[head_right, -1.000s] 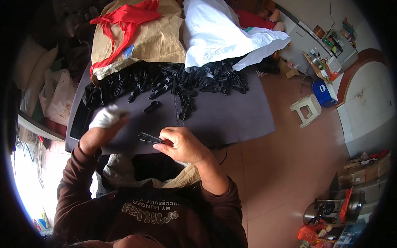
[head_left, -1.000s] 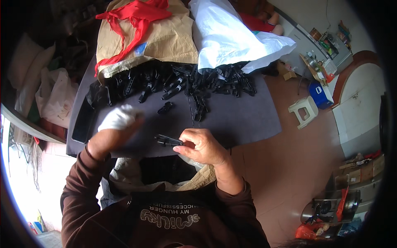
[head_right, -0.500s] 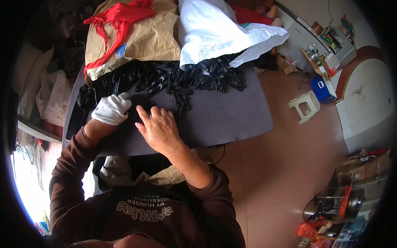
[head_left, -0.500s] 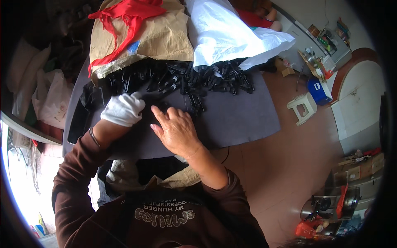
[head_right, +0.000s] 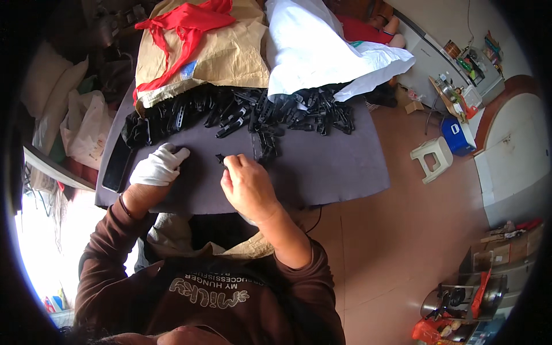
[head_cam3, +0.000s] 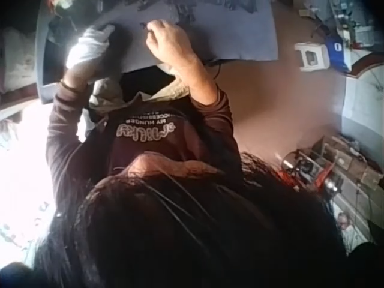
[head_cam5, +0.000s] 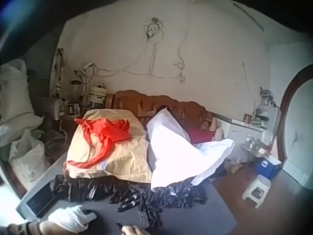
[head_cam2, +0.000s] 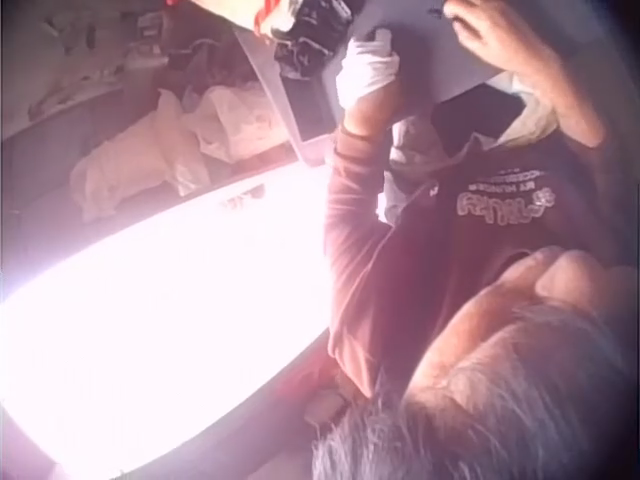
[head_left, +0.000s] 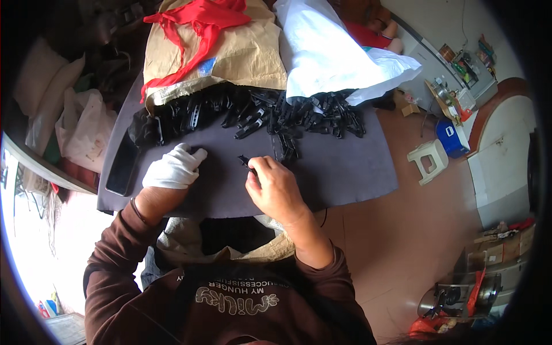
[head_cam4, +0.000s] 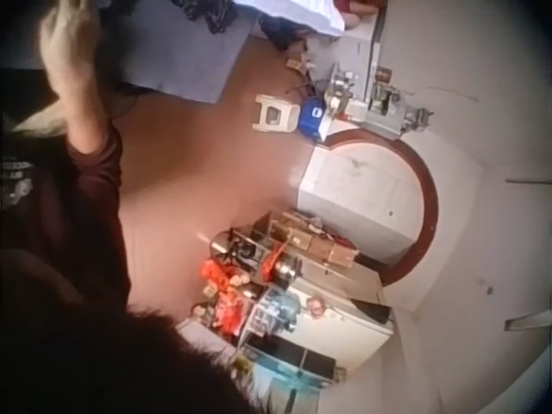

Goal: Sorting small black plastic parts from a pile on a low table.

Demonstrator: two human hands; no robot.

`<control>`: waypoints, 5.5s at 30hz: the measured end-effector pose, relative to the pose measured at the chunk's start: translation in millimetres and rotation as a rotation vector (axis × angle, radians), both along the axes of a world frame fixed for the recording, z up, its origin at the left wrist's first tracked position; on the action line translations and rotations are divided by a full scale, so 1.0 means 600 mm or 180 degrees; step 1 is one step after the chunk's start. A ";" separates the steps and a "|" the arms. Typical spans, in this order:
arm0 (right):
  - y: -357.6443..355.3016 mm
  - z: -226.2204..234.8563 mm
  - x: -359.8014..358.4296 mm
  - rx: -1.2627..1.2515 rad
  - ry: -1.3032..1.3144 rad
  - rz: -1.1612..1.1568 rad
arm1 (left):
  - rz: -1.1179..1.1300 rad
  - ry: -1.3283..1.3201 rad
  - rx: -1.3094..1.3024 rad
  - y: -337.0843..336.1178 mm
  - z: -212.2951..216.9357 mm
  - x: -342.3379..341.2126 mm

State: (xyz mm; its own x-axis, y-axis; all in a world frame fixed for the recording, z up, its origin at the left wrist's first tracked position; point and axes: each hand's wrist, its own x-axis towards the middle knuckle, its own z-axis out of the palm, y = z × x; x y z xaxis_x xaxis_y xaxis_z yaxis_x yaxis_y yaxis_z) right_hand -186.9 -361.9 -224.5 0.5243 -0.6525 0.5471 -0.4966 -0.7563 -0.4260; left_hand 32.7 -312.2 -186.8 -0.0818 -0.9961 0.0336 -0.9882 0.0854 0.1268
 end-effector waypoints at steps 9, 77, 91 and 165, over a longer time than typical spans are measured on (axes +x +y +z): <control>0.014 0.014 0.000 0.0633 -0.1121 0.0979 | -0.0195 0.1474 -0.0225 0.024 -0.028 0.025; 0.014 0.006 -0.026 0.1214 -0.1689 0.1350 | -0.0996 0.2451 -0.0649 0.062 -0.028 -0.097; -0.042 0.003 -0.102 -0.0101 0.0205 -0.0869 | -0.0944 0.0456 -0.1278 -0.117 -0.018 -0.063; -0.182 0.003 -0.097 -0.0246 -0.0689 -0.0626 | 0.0111 0.0952 -0.1474 -0.002 -0.098 0.039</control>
